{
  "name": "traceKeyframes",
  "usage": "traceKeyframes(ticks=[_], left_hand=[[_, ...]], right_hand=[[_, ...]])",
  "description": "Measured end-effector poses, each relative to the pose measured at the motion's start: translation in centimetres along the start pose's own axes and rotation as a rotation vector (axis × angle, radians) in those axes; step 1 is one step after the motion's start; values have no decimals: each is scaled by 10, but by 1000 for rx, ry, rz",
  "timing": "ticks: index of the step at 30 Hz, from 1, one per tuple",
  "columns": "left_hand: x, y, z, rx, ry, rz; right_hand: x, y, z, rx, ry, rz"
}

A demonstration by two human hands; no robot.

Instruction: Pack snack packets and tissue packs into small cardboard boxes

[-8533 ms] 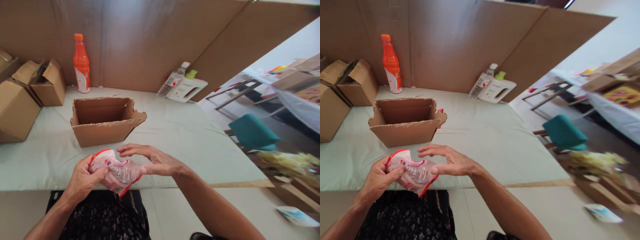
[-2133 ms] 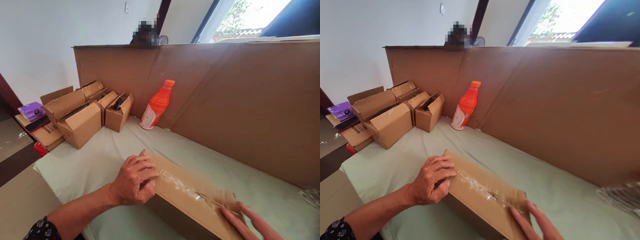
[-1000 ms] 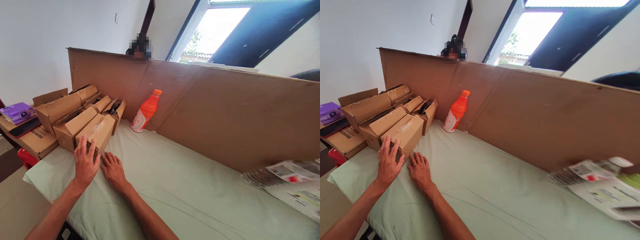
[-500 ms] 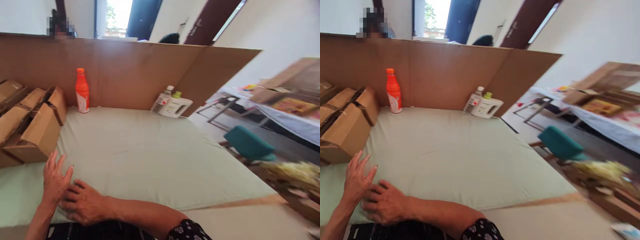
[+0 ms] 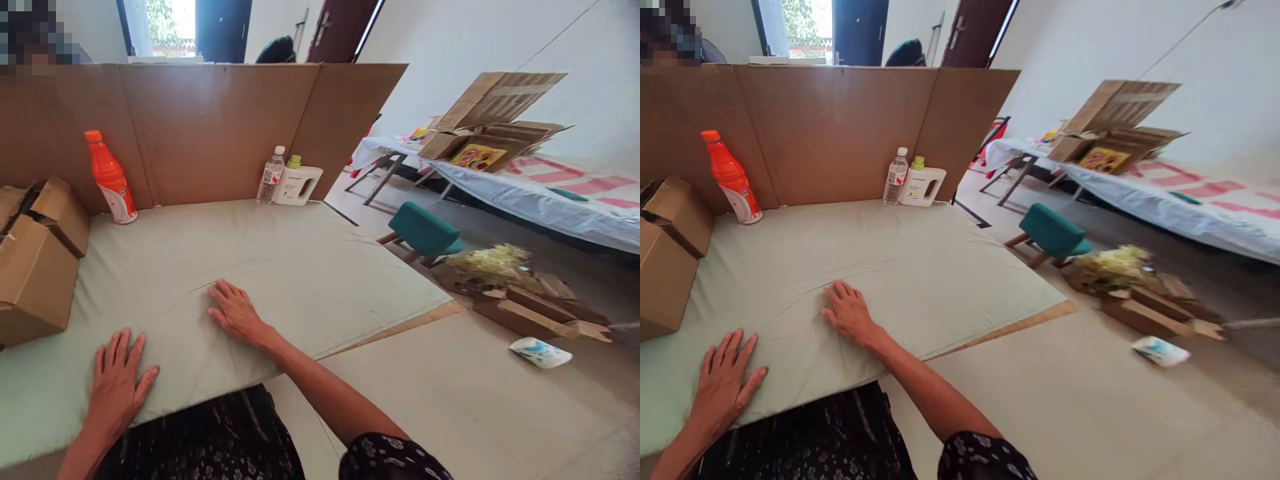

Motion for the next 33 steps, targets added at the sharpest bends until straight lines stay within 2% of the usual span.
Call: traceKeyframes(ticks=[2, 7, 12, 18, 24, 33], left_hand=[[-9, -7, -1, 15, -1, 15], [-28, -20, -6, 55, -16, -9], [-43, -33, -10, 104, -40, -99], [-50, -47, -14, 146, -74, -178], [-48, -44, -12, 207, -143, -204], [-46, -42, -11, 249, -154, -226]], right_hand=[[-4, -19, 12, 27, -73, -22], [9, -77, 28, -14, -160, -91], [12, -105, 30, -98, -203, -85], [10, -115, 32, -161, -225, -91], [11, -113, 30, -164, -200, -30], [9, -116, 30, -162, -212, -48]])
Point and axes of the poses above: each hand's wrist, its own y-axis towards the middle knuckle, its own z-axis out of the palm, x = y × z, the point moved 7 cm from there along y, towards the middle knuckle, and after that the axes turned 12 degrees about -y, right-handed, at the moved point
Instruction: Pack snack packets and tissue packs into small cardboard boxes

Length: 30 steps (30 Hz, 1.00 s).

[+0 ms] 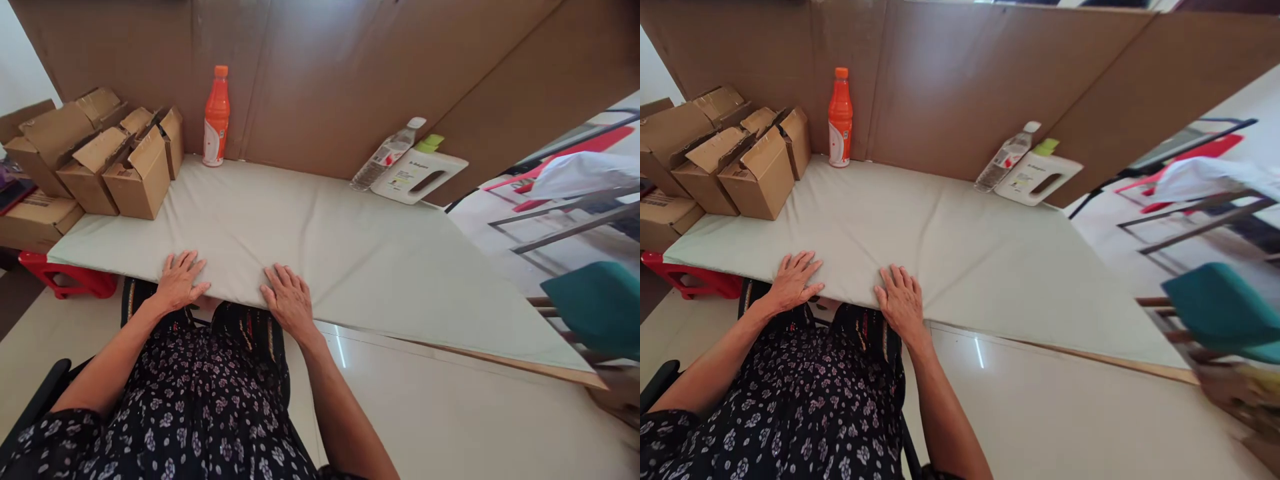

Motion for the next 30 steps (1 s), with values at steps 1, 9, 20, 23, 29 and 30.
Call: traceKeyframes(ticks=[1, 9, 20, 23, 29, 30], left_hand=[[0, 0, 0, 1, -3, 0], [1, -2, 0, -20, -27, 4], [-2, -13, 2, -2, -107, -23], [1, -16, 0, 48, -176, -6], [16, -1, -23, 103, -368, 65], [19, 7, -28, 93, -402, 70]], right_hand=[[0, -1, 0, 5, -4, 3], [2, -1, 0, -20, -14, 10], [-2, -9, 19, -83, -36, -30], [-5, -12, 26, -97, -54, -37], [-16, -21, 36, -179, -113, -118], [-18, -22, 38, -174, -123, -135]])
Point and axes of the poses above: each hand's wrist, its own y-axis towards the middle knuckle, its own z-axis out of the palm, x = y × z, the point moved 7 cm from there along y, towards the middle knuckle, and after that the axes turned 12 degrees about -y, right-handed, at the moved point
